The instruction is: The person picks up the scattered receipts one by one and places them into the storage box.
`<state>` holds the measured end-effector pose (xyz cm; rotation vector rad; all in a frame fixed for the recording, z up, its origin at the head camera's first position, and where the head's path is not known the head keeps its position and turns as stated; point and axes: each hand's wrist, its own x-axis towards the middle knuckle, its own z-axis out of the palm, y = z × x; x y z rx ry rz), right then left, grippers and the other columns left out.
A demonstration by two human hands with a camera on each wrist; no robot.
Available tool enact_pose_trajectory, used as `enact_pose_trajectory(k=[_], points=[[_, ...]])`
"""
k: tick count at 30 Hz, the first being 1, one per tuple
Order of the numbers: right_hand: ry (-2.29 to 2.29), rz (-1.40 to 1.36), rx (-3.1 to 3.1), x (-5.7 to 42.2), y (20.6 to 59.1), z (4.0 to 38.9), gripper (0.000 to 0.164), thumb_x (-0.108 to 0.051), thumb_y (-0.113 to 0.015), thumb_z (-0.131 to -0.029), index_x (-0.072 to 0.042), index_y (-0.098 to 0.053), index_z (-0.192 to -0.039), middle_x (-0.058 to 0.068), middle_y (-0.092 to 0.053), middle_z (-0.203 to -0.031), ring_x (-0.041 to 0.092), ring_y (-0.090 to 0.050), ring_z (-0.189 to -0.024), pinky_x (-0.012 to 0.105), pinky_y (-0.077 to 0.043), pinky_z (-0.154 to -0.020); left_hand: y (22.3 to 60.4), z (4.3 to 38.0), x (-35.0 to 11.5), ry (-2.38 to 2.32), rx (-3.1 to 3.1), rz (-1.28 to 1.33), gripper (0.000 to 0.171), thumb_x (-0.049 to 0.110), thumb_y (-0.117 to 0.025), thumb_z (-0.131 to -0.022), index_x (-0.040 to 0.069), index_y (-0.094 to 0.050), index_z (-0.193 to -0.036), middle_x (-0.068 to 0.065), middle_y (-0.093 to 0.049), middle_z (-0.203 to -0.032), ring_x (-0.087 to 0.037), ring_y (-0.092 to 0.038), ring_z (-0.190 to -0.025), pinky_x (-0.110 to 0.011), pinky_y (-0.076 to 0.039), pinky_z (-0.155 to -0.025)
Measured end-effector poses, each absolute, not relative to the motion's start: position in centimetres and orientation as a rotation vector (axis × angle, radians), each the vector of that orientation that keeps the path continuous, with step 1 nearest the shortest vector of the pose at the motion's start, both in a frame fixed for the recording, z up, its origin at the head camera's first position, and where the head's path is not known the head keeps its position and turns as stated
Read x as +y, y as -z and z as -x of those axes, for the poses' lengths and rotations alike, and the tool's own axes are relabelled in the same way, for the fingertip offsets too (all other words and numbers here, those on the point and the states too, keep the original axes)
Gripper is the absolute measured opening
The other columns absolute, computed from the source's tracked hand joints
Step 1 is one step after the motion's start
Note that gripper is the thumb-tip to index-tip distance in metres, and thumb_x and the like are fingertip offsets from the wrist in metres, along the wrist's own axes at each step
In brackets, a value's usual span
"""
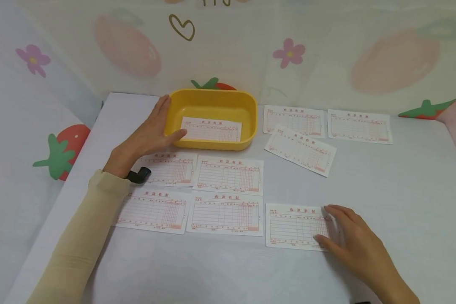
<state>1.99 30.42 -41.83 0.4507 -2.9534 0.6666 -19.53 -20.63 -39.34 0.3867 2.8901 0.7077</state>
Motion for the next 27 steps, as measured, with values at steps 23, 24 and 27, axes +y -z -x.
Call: enact_pose_trajectory(k=[23, 24, 27], points=[[-0.611, -0.337, -2.917, 29.6, 41.8, -3.3, 0.067, -0.010, -0.094, -0.074, -0.003, -0.067, -0.135, 0.019, -0.072, -0.124, 0.029, -0.065, -0.102, 0.037, -0.053, -0.082, 39.4, 19.6, -20.6, -0.696, 2.898, -0.398, 0.111, 0.068, -0.049, -0.097, 0.010, 0.012, -0.170, -0.006, 0.014, -0.180, -0.029, 0.003, -0.169, -0.052, -0.012, -0.137], [-0.623, -0.341, -2.892, 29.6, 41.8, -3.3, 0.064, -0.008, -0.094, -0.073, -0.003, -0.070, -0.132, 0.016, -0.074, -0.121, 0.022, -0.064, -0.095, 0.029, -0.051, -0.078, 39.4, 19.6, -20.6, -0.697, 2.896, -0.396, 0.111, 0.069, -0.049, -0.097, 0.011, 0.012, -0.170, -0.006, 0.015, -0.180, -0.029, 0.003, -0.169, -0.053, -0.012, -0.137], [-0.682, -0.364, -2.832, 29.8, 41.8, -3.2, 0.057, 0.002, -0.092, -0.071, -0.004, -0.074, -0.125, 0.012, -0.077, -0.109, 0.000, -0.055, -0.076, 0.009, -0.041, -0.064, 39.4, 19.6, -20.6, -0.705, 2.893, -0.393, 0.112, 0.069, -0.049, -0.097, 0.012, 0.012, -0.170, -0.006, 0.015, -0.180, -0.029, 0.003, -0.169, -0.053, -0.012, -0.137]])
